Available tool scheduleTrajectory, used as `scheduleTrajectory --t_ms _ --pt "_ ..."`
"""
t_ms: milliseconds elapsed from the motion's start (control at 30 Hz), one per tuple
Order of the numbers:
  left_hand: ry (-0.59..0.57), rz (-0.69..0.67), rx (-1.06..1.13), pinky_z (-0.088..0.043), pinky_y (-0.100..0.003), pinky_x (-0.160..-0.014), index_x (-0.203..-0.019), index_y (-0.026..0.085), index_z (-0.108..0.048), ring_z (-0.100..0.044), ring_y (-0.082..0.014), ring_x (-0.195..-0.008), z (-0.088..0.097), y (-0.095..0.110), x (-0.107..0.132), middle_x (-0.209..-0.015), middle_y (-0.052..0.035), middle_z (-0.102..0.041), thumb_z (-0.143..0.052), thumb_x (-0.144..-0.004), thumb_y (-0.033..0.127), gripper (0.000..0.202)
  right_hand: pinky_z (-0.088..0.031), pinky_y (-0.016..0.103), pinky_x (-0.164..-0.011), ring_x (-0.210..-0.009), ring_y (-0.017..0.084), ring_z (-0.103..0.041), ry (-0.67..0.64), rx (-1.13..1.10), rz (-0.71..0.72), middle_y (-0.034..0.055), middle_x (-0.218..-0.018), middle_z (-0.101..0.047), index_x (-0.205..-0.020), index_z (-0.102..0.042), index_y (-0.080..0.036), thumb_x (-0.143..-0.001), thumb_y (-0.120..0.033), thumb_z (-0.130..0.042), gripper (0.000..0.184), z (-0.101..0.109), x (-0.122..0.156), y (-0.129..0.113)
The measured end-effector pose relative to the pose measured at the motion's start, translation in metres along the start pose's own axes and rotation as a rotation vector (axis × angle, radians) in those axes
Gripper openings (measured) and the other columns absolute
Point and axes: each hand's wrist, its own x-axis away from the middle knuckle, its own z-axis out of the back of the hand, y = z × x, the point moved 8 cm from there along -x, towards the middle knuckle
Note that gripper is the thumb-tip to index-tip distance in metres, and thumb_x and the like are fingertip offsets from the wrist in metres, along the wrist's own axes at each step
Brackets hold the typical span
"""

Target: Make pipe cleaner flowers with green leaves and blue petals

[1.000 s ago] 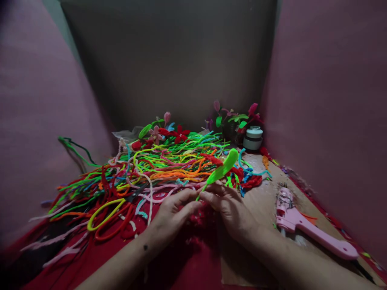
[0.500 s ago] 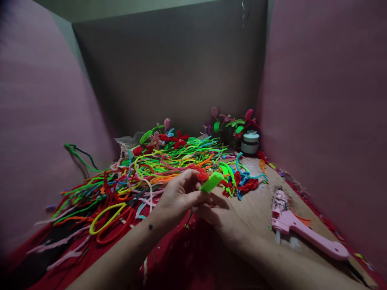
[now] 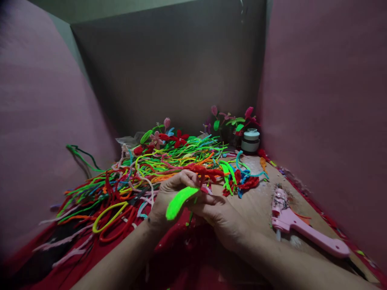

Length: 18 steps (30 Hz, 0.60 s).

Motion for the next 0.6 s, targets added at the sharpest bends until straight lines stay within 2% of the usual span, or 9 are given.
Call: scheduleTrajectory --t_ms 167,267,400,467,600 --pt "-0.096 0.046 -0.24 -0.04 -0.022 -0.064 -0.071 0.016 -0.063 -0.049 -0.0105 -0.068 0.0 0.006 -0.003 -0.072 0.0013 -0.053 -0.07 -0.061 0.011 0.014 -0.033 0.025 -0.053 -0.057 0.011 -0.041 0.024 0.011 -0.044 -0.0024 -0.061 -0.053 -0.065 -0.063 -0.018 -0.068 -0.02 -0.066 0.004 0.004 -0.002 0.0" --pt "-0.137 -0.05 -0.361 -0.04 -0.023 -0.063 -0.066 0.016 -0.064 -0.05 -0.0116 -0.07 -0.004 0.012 -0.004 -0.074 -0.0002 -0.054 -0.069 -0.06 0.007 0.011 -0.033 0.025 -0.054 -0.058 0.011 -0.041 0.031 -0.068 -0.037 -0.002 -0.066 -0.056 -0.073 -0.065 -0.019 -0.068 -0.018 -0.066 0.006 0.006 -0.004 0.005" --pt "-0.05 -0.138 -0.303 -0.041 -0.023 -0.063 -0.061 0.016 -0.066 -0.051 -0.0117 -0.068 0.0 0.011 -0.007 -0.072 -0.0006 -0.055 -0.072 -0.058 0.011 0.009 -0.034 0.024 -0.053 -0.055 0.009 -0.042 0.043 -0.129 -0.105 -0.0016 -0.068 -0.058 -0.08 -0.067 -0.018 -0.065 -0.013 -0.065 0.016 0.009 -0.005 0.014" --pt "-0.016 -0.084 -0.245 -0.041 -0.023 -0.062 -0.061 0.016 -0.065 -0.051 -0.0114 -0.066 0.003 0.003 -0.01 -0.071 -0.0003 -0.056 -0.074 -0.057 0.016 0.01 -0.034 0.023 -0.053 -0.054 0.009 -0.042 0.065 -0.132 -0.129 -0.0019 -0.065 -0.056 -0.078 -0.067 -0.017 -0.063 -0.015 -0.067 0.015 0.012 -0.006 0.016" --pt "0.024 0.159 -0.156 -0.04 -0.022 -0.057 -0.077 0.016 -0.061 -0.051 -0.0101 -0.061 0.01 -0.013 -0.011 -0.07 0.0014 -0.057 -0.072 -0.061 0.022 0.021 -0.037 0.023 -0.054 -0.056 0.01 -0.046 0.112 -0.159 -0.089 -0.0014 -0.066 -0.058 -0.079 -0.067 -0.017 -0.065 -0.018 -0.07 0.015 0.021 -0.01 0.011"
